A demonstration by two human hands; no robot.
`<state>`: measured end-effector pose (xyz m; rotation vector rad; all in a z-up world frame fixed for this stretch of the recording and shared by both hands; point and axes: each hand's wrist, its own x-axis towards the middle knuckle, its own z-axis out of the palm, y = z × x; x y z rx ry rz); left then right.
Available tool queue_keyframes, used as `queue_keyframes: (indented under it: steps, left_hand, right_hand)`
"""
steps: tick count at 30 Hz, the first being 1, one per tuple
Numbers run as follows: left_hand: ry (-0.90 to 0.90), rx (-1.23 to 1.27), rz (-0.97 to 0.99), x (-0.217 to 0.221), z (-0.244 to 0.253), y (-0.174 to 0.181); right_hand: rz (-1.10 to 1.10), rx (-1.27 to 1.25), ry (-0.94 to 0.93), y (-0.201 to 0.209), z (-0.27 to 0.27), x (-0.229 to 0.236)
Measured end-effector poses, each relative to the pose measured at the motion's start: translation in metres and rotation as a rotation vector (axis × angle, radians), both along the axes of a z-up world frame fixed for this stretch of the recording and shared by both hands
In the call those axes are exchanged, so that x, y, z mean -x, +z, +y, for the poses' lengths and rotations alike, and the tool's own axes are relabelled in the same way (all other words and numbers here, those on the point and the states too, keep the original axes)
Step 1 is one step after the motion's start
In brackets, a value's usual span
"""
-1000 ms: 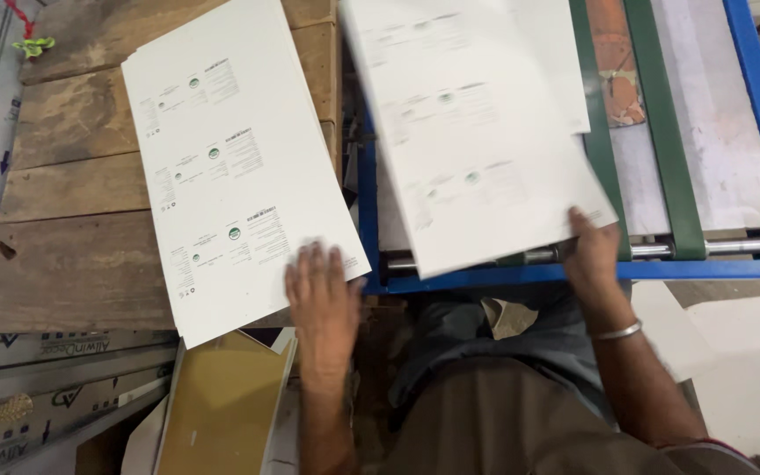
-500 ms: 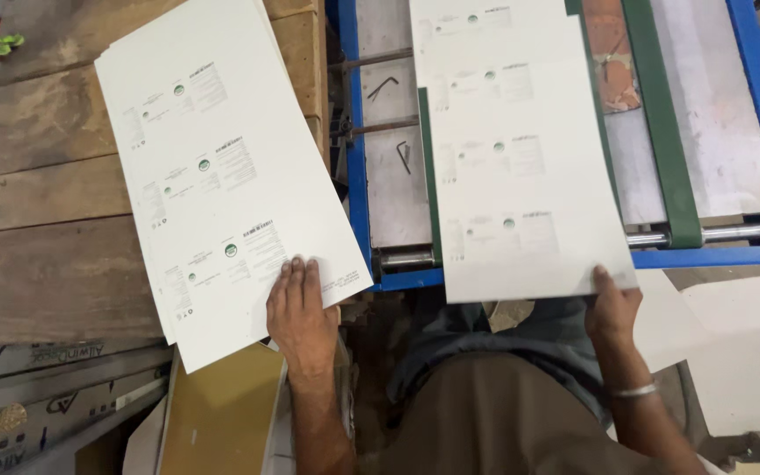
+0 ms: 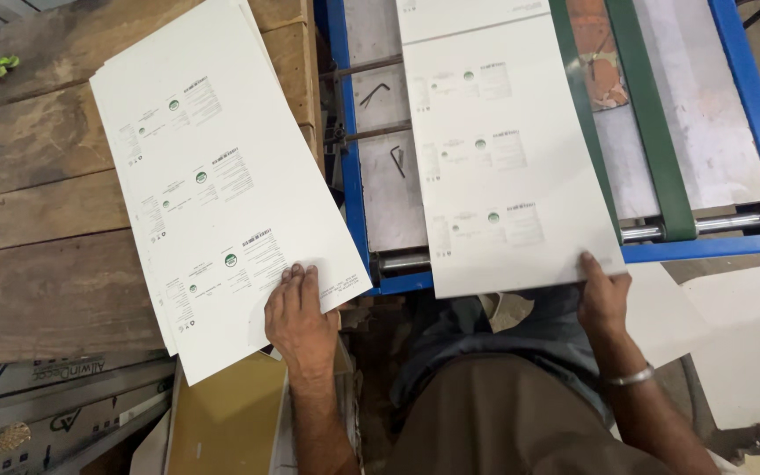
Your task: The person repeatedly picks up a single sheet of paper from a stack on the left and places it onto a conveyor belt on the right. The paper moves through rollers on the conveyor. The person continues this process for the duration of the clip.
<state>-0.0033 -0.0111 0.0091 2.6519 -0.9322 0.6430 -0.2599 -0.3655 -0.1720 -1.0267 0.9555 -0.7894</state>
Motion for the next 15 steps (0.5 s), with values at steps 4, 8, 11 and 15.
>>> queue_keyframes:
  steps: [4, 8, 11, 15]
  left_hand:
    - [-0.023, 0.029, 0.017, -0.002, 0.000, -0.001]
    - [-0.021, -0.002, 0.016, 0.001, -0.002, 0.005]
    - [-0.024, -0.051, 0.000, 0.002, -0.001, 0.009]
    - [-0.079, -0.076, 0.106, -0.002, 0.009, 0.009]
  right_hand:
    - [-0.022, 0.048, -0.083, -0.021, -0.027, -0.038]
    - [-0.038, -0.177, -0.018, -0.021, -0.037, -0.066]
    - [-0.094, -0.264, 0.151, -0.009, -0.038, -0.072]
    - [-0.008, -0.263, 0.284, 0.014, -0.031, -0.069]
